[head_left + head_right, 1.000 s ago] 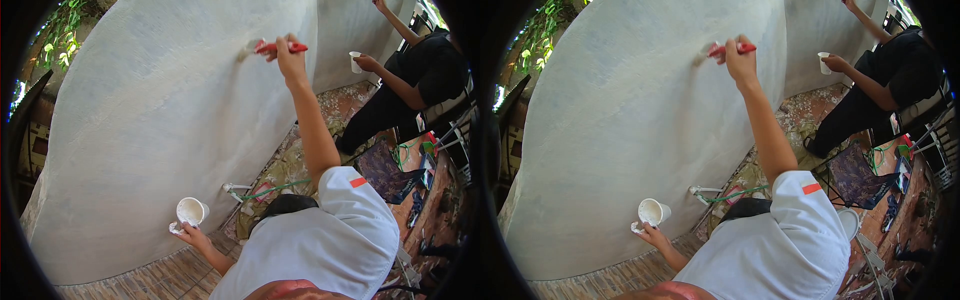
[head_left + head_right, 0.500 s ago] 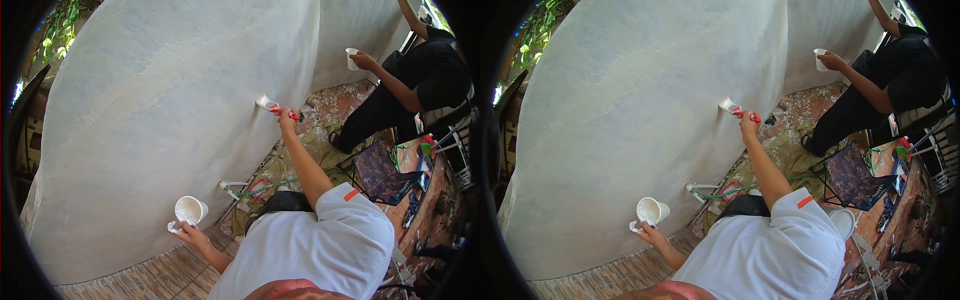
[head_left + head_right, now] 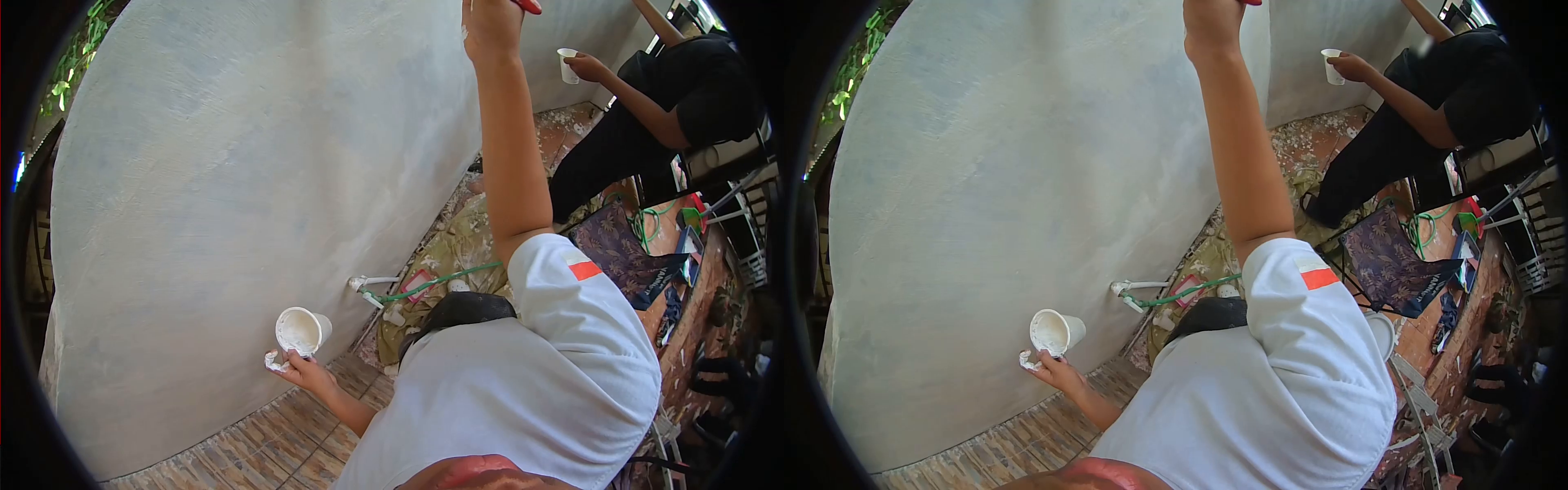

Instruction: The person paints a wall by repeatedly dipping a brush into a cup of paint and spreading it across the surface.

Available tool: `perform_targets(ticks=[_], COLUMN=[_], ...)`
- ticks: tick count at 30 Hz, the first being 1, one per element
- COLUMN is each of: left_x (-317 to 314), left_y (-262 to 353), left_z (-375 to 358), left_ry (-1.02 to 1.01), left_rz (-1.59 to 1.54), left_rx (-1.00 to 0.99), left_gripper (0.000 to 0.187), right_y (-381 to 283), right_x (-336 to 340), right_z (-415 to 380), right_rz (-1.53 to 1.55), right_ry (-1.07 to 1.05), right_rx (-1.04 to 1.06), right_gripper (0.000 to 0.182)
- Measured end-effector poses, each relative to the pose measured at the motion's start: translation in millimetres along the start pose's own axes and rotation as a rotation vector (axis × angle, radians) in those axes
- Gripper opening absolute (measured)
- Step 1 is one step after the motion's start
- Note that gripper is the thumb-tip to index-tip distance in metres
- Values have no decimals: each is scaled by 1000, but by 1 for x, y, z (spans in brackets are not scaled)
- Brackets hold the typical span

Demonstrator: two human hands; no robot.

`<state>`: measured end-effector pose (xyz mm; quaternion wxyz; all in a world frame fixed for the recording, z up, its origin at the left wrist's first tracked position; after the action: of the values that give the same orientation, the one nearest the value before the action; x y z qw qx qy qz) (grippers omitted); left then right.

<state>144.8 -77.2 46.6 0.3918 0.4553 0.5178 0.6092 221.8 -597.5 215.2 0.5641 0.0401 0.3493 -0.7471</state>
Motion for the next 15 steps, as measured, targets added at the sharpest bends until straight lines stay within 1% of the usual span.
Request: perform_targets(ticks=[1,2,3,4,5,6,7,8,10,11,13,15], left_x=[-1,-1,-2,-1,1,1,0,2,5,3,1,6], left_y=[1,1,1,0,-1,-3,-4,-6,-4,-1,0,-5], left_z=[-1,-2,-1,0,1,1,1,2,0,-1,4,6], left_ry=[-1,10,21,20,8,-2,2,4,-2,-17,-41,-48], left_rz=[0,8,13,10,12,10,8,4,-1,28,54,57], left_rx=[3,7,8,7,-9,-26,-28,-31,-39,-15,-3,-11], left_gripper=[43,43,42,42,42,42,42,43,43,43,44,44], right_y=[16,38,77,102,125,141,148,157,176,167,156,168], right_x=[9,19,34,37,58,76,90,100,117,115,111,113], right_z=[-12,-29,-62,-99,-139,-173,-206,-242,-304,-308,-310,-279], right_rz=[-70,-139,-276,-20,21,-36,-76,-288,-414,-413,-655,-656], right_ry=[68,138,223,283,333,417,505,513,523,530,436,332], right_rx=[-74,-147,-203,-220,-388,-379,-468,-530,-777,-765,-1060,-923], right_gripper=[26,24,24,22,20,21,21,23,26,26,24,27])
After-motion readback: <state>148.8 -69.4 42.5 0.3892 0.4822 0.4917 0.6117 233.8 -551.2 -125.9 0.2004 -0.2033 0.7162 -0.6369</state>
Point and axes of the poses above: each hand's wrist, its own z-axis towards the middle knuckle, its own x-axis out of the back of the hand, y = z × x, the point moved 2 cm from there along z, towards the middle knuckle, and after that the axes turned 13 degrees about -y, right-handed, at the moved point
